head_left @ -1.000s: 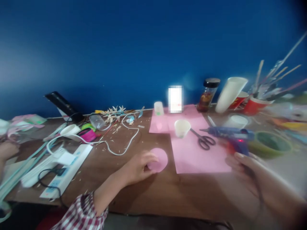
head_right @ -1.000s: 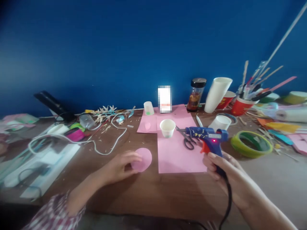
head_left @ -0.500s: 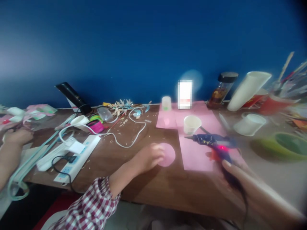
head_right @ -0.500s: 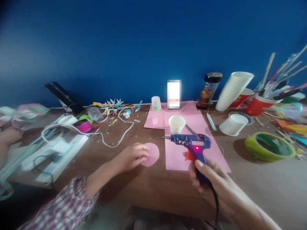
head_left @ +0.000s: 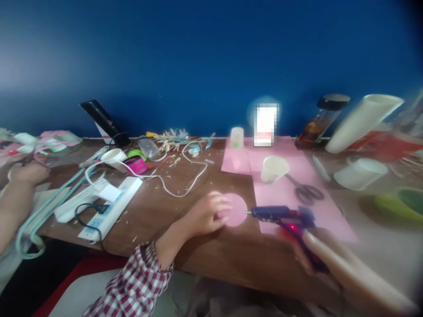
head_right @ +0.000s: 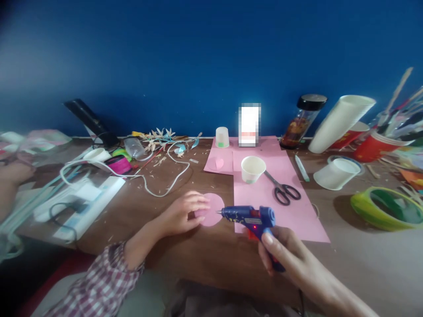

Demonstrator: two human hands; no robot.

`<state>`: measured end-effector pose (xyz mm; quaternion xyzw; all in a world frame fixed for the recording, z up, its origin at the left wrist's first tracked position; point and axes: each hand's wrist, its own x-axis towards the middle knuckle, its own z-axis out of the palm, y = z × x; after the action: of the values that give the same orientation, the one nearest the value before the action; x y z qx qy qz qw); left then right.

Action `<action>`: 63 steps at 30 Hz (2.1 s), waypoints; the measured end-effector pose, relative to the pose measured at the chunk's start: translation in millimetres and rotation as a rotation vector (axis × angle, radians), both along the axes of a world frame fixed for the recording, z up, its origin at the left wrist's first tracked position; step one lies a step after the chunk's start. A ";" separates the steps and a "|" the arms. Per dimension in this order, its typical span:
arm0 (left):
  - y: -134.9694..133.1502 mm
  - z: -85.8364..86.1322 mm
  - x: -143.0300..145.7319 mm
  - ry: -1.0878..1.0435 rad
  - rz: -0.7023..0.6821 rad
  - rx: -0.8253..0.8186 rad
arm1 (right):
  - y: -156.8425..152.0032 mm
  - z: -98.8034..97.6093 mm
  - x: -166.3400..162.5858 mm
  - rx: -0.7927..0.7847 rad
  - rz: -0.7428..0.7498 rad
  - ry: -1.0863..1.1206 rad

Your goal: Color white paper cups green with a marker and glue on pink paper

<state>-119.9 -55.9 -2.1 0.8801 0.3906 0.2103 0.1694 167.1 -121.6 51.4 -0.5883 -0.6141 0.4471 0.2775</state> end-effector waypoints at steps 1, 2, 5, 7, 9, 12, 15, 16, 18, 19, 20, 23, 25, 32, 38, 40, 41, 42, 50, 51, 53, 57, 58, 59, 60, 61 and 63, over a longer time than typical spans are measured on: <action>-0.3 -0.5 -0.7 -0.002 0.002 0.002 | -0.4 2.5 -1.9 -0.016 0.037 0.001; -0.6 -1.3 -1.4 -0.005 0.005 0.003 | -0.4 4.7 -3.5 -0.033 0.069 0.004; -1.0 -3.8 -3.9 -0.009 0.009 0.007 | 2.1 7.3 -7.0 -0.058 0.112 -0.019; -0.8 -4.7 -5.4 -0.005 0.002 -0.001 | 4.7 5.7 -8.2 -0.056 0.129 -0.054; -0.5 -4.9 -6.6 -0.010 0.000 -0.010 | 7.4 3.0 -9.1 -0.051 0.159 -0.086; 0.4 -5.9 -7.9 -0.028 -0.007 -0.019 | 10.3 1.7 -11.9 -0.038 0.188 -0.088; 1.7 -8.1 -9.1 -0.055 -0.030 -0.017 | 12.5 4.8 -16.0 -0.020 0.145 -0.063; 2.2 -8.9 -9.5 -0.063 -0.038 -0.019 | 13.4 6.1 -17.2 -0.025 0.141 -0.062; 3.0 -10.1 -10.2 -0.074 -0.046 -0.026 | 15.5 8.1 -18.6 -0.056 0.200 -0.073; 3.3 -10.3 -10.4 -0.077 -0.045 -0.030 | 16.4 8.6 -19.0 -0.069 0.234 -0.085; 3.5 -10.3 -10.6 -0.078 -0.043 -0.032 | 17.1 8.8 -19.3 -0.074 0.257 -0.100; 4.1 -9.1 -10.2 -0.079 -0.042 -0.026 | 17.2 8.3 -20.7 -0.056 0.238 -0.163; 4.6 -8.1 -9.6 -0.084 -0.056 -0.024 | 16.8 7.6 -21.6 -0.046 0.224 -0.194; 6.0 -8.4 -9.1 -0.099 -0.067 -0.028 | 21.0 4.5 -21.7 -0.076 0.310 -0.198; 5.6 -8.0 -9.8 -0.089 -0.056 -0.047 | 22.7 1.0 -23.4 -0.080 0.334 -0.162; 5.8 -8.6 -10.2 -0.089 -0.055 -0.048 | 22.8 -0.3 -23.4 -0.067 0.328 -0.158; 5.9 -9.0 -10.3 -0.089 -0.053 -0.048 | 22.7 -0.8 -23.0 -0.060 0.319 -0.160; 6.0 -9.5 -10.5 -0.090 -0.054 -0.050 | 22.5 -1.3 -22.4 -0.057 0.307 -0.165; 6.0 -9.6 -9.7 -0.086 -0.042 -0.077 | 20.6 -5.5 -17.4 -0.045 0.278 -0.191; 6.0 -9.4 -9.6 -0.083 -0.040 -0.077 | 20.7 -5.8 -17.8 -0.047 0.290 -0.186; 6.0 -9.4 -9.5 -0.083 -0.040 -0.073 | 21.1 -6.2 -18.9 -0.041 0.305 -0.164; 6.5 -9.5 -9.4 -0.091 -0.049 -0.070 | 22.3 -6.3 -20.7 -0.026 0.278 -0.165; 6.5 -9.4 -9.5 -0.092 -0.049 -0.072 | 22.6 -6.3 -20.8 -0.033 0.278 -0.172; 6.6 -9.3 -9.5 -0.093 -0.049 -0.073 | 22.8 -6.4 -20.6 -0.044 0.281 -0.177; 6.6 -9.3 -9.6 -0.093 -0.048 -0.073 | 22.9 -6.5 -20.2 -0.053 0.283 -0.183; 6.6 -9.3 -9.8 -0.093 -0.048 -0.072 | 22.8 -6.8 -19.5 -0.058 0.274 -0.188; 6.8 -9.6 -10.4 -0.087 -0.053 -0.064 | 22.5 -7.6 -17.8 -0.066 0.246 -0.197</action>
<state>-130.3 -49.1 -11.7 0.8743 0.3660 0.2312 0.2197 149.3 -99.2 43.8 -0.5585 -0.6907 0.4377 0.1397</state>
